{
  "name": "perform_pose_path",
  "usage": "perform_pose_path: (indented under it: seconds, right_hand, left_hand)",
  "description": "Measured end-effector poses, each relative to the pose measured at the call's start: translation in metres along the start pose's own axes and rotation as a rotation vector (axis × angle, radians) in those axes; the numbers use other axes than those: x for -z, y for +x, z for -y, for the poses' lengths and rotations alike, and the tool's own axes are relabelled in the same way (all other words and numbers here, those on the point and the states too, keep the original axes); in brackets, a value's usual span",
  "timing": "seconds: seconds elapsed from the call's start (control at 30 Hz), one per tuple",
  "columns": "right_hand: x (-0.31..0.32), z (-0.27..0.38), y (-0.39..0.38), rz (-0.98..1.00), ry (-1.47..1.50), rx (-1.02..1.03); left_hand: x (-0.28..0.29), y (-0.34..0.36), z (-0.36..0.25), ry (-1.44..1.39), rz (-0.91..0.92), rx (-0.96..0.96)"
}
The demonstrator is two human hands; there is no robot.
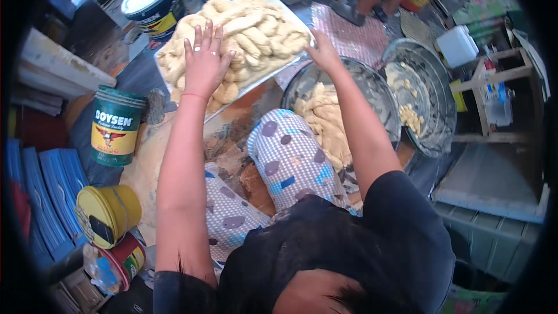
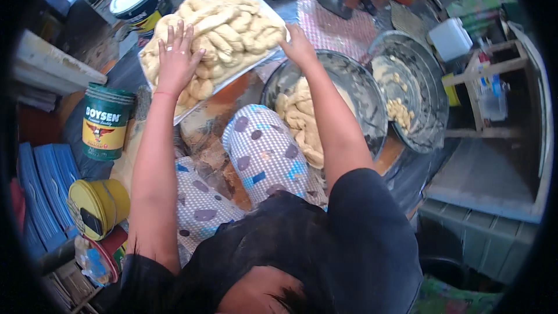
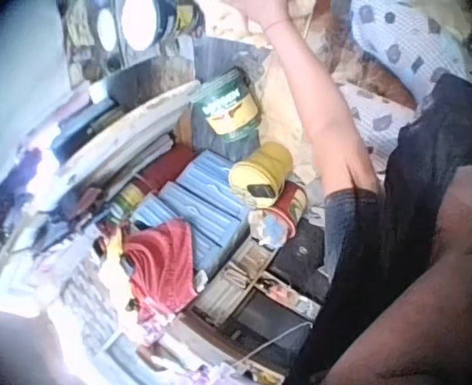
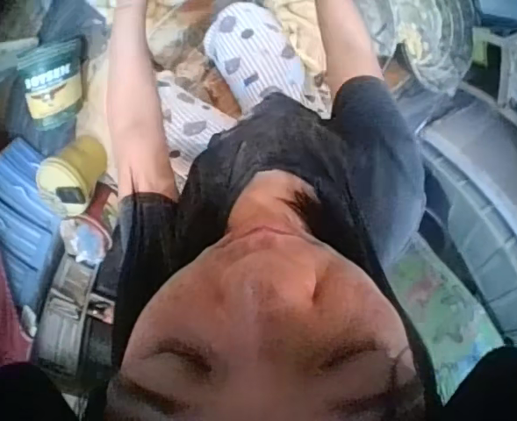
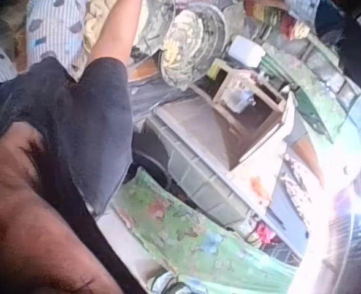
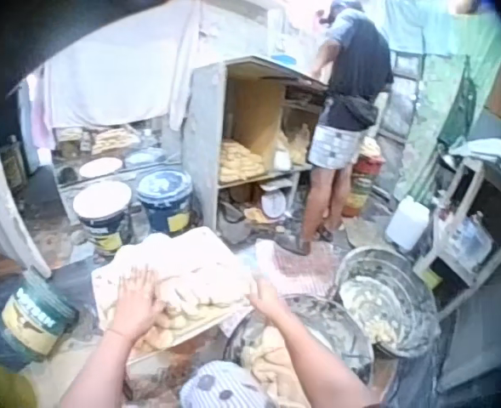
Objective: Knead and shape dough into long pieces and place them on a tray.
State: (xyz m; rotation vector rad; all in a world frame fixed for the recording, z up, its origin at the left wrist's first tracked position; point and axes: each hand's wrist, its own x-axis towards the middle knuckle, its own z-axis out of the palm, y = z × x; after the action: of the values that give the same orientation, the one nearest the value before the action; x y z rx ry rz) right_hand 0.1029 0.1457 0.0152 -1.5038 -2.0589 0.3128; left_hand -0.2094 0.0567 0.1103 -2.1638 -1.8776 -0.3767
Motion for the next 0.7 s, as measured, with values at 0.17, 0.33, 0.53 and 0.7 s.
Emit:
perform_pose_path:
  seconds: [0.17, 0.33, 0.53, 0.7]
  right_hand:
    - [0.016, -0.104, -0.173, 0.250, -0.052, -0.463]
    - [-0.021, -0.139, -0.286, 0.360, -0.141, -0.682]
    - [-0.076, -0.088, -0.263, 0.429, 0.008, -0.608]
    - [-0.089, -0.044, -0.278, 1.043, 0.081, -0.577]
  left_hand:
    - [0.023, -0.032, -0.079, -0.291, 0.038, -0.288]
    - [-0.008, -0.070, -0.184, -0.417, 0.176, -0.503]
    - [-0.045, -0.068, -0.217, -0.496, 0.291, -0.229]
    - [-0.052, -0.066, -0.212, -0.458, 0.312, -0.167]
